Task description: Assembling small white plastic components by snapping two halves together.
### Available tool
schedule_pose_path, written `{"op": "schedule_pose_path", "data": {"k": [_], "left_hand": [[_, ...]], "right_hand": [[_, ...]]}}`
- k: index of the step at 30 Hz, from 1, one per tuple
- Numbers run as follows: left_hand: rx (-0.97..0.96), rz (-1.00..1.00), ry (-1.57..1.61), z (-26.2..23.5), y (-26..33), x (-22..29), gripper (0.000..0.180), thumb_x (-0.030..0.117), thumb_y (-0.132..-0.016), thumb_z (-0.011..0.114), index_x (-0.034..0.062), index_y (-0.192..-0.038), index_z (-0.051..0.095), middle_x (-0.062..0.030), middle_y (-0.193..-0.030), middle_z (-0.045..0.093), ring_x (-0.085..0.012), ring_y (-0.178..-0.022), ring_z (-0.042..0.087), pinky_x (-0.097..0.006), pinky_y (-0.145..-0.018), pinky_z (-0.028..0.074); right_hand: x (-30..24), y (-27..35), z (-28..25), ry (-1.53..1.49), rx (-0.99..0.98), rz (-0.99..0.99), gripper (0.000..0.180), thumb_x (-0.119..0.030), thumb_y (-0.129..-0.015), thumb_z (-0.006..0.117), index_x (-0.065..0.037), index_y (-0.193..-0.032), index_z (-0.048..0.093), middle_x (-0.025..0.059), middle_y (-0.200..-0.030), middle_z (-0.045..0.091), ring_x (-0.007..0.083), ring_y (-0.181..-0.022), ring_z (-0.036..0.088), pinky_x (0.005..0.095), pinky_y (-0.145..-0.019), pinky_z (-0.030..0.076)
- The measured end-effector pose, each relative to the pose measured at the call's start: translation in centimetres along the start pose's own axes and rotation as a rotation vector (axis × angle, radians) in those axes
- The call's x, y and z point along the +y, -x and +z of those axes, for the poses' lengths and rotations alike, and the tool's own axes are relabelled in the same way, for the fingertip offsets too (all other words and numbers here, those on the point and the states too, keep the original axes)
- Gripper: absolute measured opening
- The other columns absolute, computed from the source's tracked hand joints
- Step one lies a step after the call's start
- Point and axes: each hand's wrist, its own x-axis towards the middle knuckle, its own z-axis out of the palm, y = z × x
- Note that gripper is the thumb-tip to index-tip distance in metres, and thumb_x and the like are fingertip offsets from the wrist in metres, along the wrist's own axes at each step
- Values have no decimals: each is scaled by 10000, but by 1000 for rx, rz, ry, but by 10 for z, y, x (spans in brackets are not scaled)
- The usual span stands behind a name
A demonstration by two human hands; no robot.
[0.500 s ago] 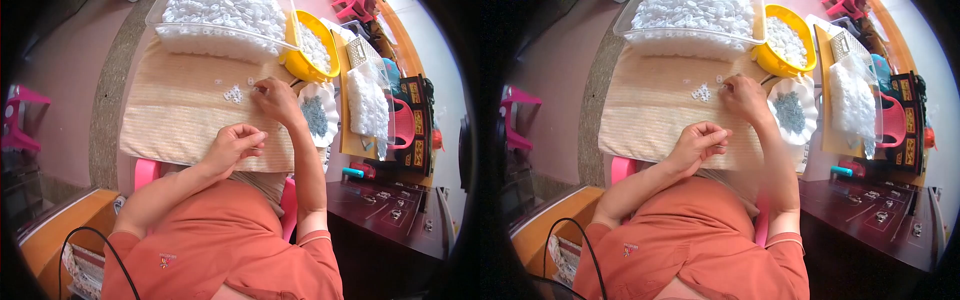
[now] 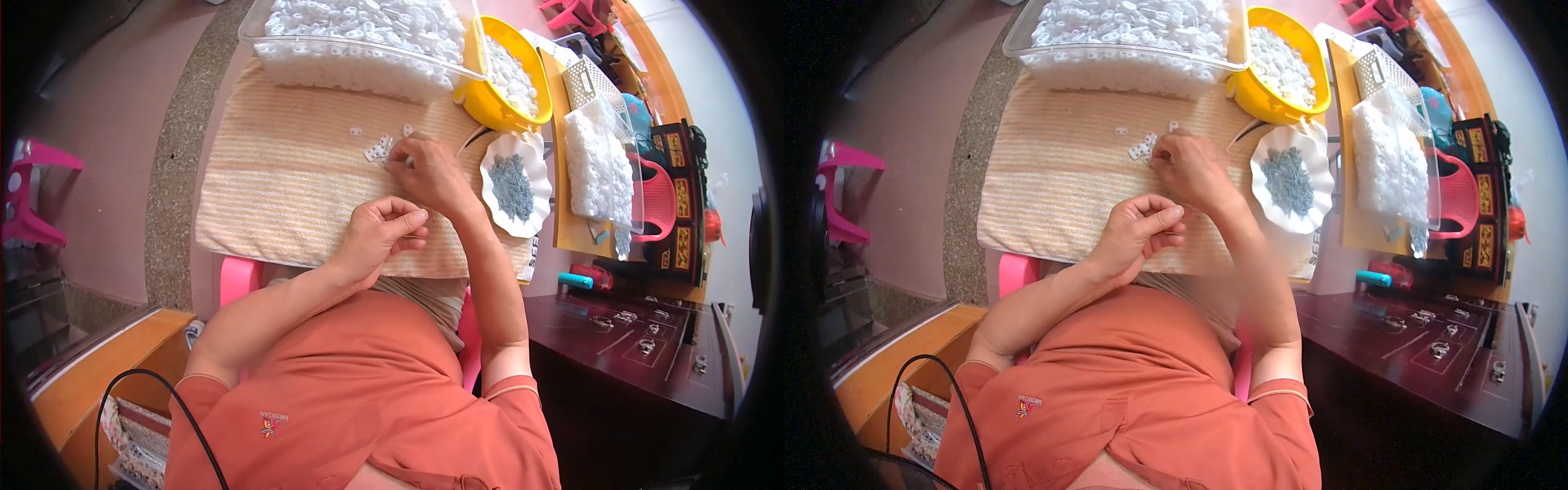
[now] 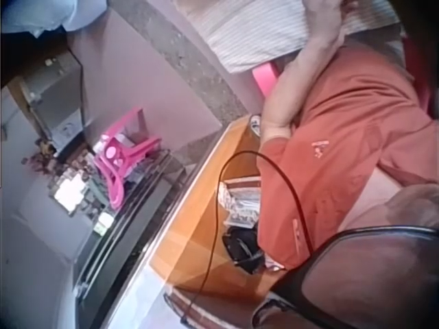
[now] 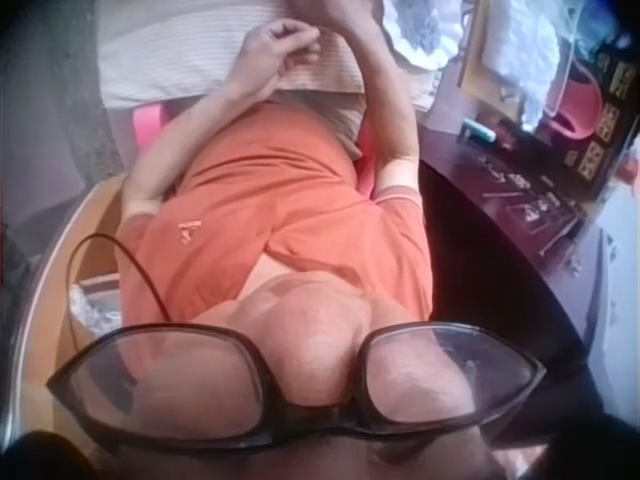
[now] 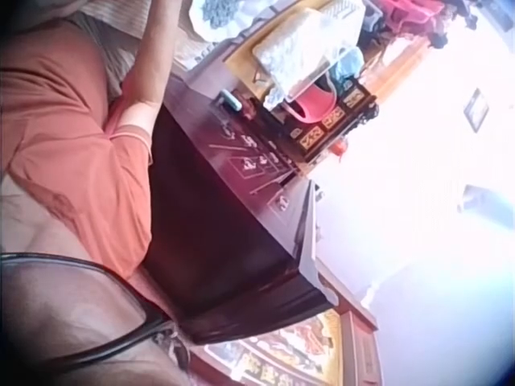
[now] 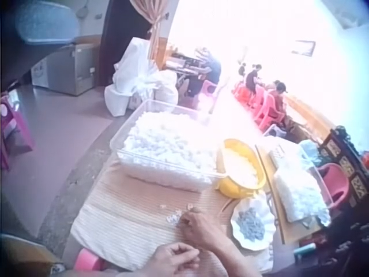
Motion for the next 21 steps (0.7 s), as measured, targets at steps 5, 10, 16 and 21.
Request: {"op": "schedule_pose_path", "data": {"k": [5,10,16,21], "left_hand": [[13,3,-2,0,0,0,81,96,-893,662,39,-937,626,-32,-861,638,-105,-777,634,-252,-686,564],[14,2,-5,1,0,-1,83,103,-892,665,45,-935,625,-26,-854,635,-101,-774,632,-250,-687,562],[15,5,-6,2,0,-2,95,110,-894,665,35,-936,625,-31,-858,638,-102,-777,630,-244,-690,560],[13,6,11,2,0,-4,111,116,-902,656,23,-950,620,-41,-880,642,-103,-776,624,-235,-686,558]], "right_hand": [[-2,4,-2,15,-37,72,168,-148,-786,688,-20,-893,693,164,-885,671,329,-807,657,398,-719,504],[-1,5,0,-26,21,18,188,-158,-800,682,-22,-928,701,169,-899,668,333,-815,657,398,-733,502],[6,7,3,32,68,-60,173,-147,-827,659,-26,-945,696,157,-884,663,346,-818,646,407,-730,498],[9,15,6,24,217,-118,119,-109,-849,640,-13,-913,666,145,-831,645,319,-754,635,382,-685,489]]}}
